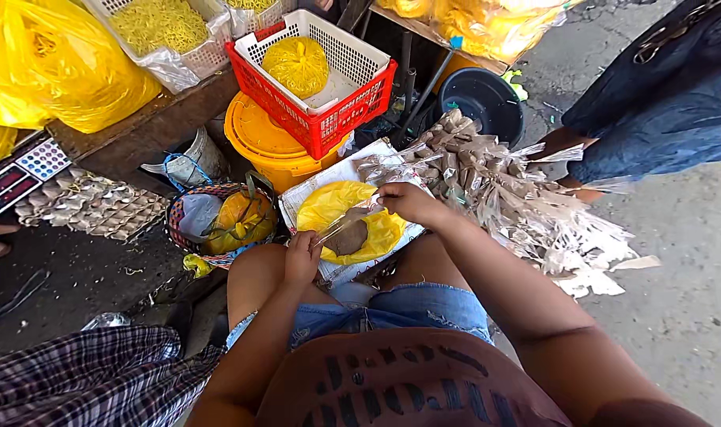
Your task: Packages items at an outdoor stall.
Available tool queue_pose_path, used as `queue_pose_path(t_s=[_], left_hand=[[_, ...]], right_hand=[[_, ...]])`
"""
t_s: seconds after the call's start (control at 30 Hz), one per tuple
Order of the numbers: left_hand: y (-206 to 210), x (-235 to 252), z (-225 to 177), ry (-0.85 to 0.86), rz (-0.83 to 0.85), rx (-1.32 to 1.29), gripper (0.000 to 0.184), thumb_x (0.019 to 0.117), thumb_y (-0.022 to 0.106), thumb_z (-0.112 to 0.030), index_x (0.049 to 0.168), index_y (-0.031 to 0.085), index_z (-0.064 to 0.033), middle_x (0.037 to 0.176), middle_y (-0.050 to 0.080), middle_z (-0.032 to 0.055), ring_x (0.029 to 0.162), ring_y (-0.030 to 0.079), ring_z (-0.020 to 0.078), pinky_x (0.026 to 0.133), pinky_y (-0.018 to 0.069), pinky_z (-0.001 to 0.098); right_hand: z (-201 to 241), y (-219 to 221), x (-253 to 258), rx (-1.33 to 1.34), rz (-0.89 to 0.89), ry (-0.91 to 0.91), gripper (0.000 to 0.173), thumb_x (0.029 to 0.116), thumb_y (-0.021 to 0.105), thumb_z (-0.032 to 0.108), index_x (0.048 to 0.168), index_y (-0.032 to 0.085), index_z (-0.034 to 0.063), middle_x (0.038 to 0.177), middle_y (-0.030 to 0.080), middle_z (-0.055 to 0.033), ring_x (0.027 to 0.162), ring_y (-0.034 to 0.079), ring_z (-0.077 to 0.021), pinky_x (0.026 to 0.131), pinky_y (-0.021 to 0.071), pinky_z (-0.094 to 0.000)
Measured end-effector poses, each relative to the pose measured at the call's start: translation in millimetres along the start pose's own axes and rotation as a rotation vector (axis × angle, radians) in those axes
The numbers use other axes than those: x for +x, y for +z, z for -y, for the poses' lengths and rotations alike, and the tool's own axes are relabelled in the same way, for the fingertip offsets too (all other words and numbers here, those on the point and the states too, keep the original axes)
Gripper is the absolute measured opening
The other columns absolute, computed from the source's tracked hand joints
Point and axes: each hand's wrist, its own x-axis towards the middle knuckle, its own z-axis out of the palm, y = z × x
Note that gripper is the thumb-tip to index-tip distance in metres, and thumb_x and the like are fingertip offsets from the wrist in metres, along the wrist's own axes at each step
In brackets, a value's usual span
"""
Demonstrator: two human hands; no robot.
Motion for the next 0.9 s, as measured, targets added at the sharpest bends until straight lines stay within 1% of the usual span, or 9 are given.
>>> queue_pose_path(t_s=[0.07,0.17,0.27,0.33,0.43,0.53,0.63,0.77,0.9], left_hand=[[-1,0,-2,-0.033,0.026,-0.007,0.027,0.0986,0.064,-0.016,0.111,0.068,0.0072,0.105,0.069,0.0219,0.101,0.067,0.0312,0.095,0.0536,0.0428],[-2,1,-6,-0.087,0.045,-0.042,0.03,0.0997,0.063,-0.018,0.115,0.067,0.0086,0.109,0.068,0.0238,0.104,0.066,0.0314,0.096,0.0525,0.042],[-3,1,-5,-0.154,0.015,-0.12,0.035,0.0995,0.064,-0.021,0.117,0.066,0.0095,0.115,0.068,0.0245,0.109,0.067,0.0293,0.1,0.0517,0.0399],[-4,2,-2,-0.212,0.008,-0.178,0.035,0.1002,0.064,-0.022,0.117,0.065,0.0082,0.115,0.068,0.0226,0.108,0.067,0.0248,0.099,0.0521,0.0372],[-9,5,-1,-0.259,-0.027,-0.239,0.032,0.1011,0.063,-0.022,0.115,0.066,0.0068,0.109,0.069,0.0192,0.1,0.067,0.0189,0.093,0.0533,0.0339],[-9,8,-1,-0.268,-0.044,-0.284,0.032,0.1,0.065,-0.022,0.116,0.066,0.0065,0.108,0.069,0.0178,0.1,0.067,0.0163,0.094,0.0532,0.0321],[-6,9,-3,-0.276,-0.044,-0.286,0.03,0.098,0.067,-0.017,0.114,0.065,0.0073,0.107,0.07,0.0175,0.1,0.067,0.0159,0.094,0.0534,0.0314],[-4,3,-6,-0.294,0.001,-0.255,0.03,0.0976,0.067,-0.015,0.116,0.064,0.0077,0.11,0.069,0.0191,0.103,0.067,0.018,0.096,0.053,0.0328],[0,6,-6,-0.296,0.062,-0.232,0.029,0.0977,0.066,-0.015,0.116,0.064,0.0078,0.107,0.069,0.0185,0.1,0.067,0.0178,0.094,0.0532,0.0331]], right_hand=[[15,18,5,-0.137,0.031,-0.059,0.021,0.1059,0.051,0.009,0.111,0.069,-0.0016,0.102,0.068,-0.0194,0.094,0.066,-0.03,0.087,0.0517,-0.0521],[40,43,-1,-0.288,0.003,-0.172,0.025,0.1049,0.051,0.01,0.119,0.072,0.0044,0.116,0.069,-0.0174,0.111,0.066,-0.0322,0.098,0.0512,-0.0526],[42,43,-15,-0.315,-0.217,-0.356,0.023,0.1013,0.055,0.006,0.115,0.074,0.0066,0.116,0.07,-0.0153,0.11,0.067,-0.0318,0.095,0.0543,-0.0528],[32,26,-23,-0.249,-0.361,-0.393,0.021,0.1005,0.059,0.007,0.114,0.074,0.0056,0.115,0.07,-0.0152,0.105,0.068,-0.0292,0.091,0.0564,-0.0506],[7,14,-18,-0.146,-0.462,-0.257,0.018,0.1014,0.06,0.009,0.113,0.073,0.0034,0.11,0.069,-0.016,0.091,0.068,-0.0261,0.082,0.0571,-0.0455],[-34,34,-1,-0.219,-0.326,-0.008,0.027,0.1038,0.053,0.011,0.123,0.069,0.003,0.119,0.068,-0.0213,0.106,0.068,-0.0359,0.095,0.0528,-0.0553],[-71,72,-3,-0.345,-0.218,0.101,0.033,0.1053,0.046,0.015,0.127,0.068,0.0039,0.125,0.068,-0.0213,0.121,0.063,-0.0386,0.104,0.0477,-0.0576],[-80,107,-21,-0.324,-0.149,0.131,0.031,0.1047,0.048,0.014,0.126,0.068,0.0033,0.123,0.069,-0.0201,0.12,0.064,-0.0364,0.102,0.0482,-0.0541],[-70,117,-15,-0.195,-0.059,0.171,0.031,0.1039,0.049,0.013,0.128,0.067,0.0053,0.125,0.069,-0.0167,0.118,0.065,-0.0312,0.103,0.0489,-0.0503]])
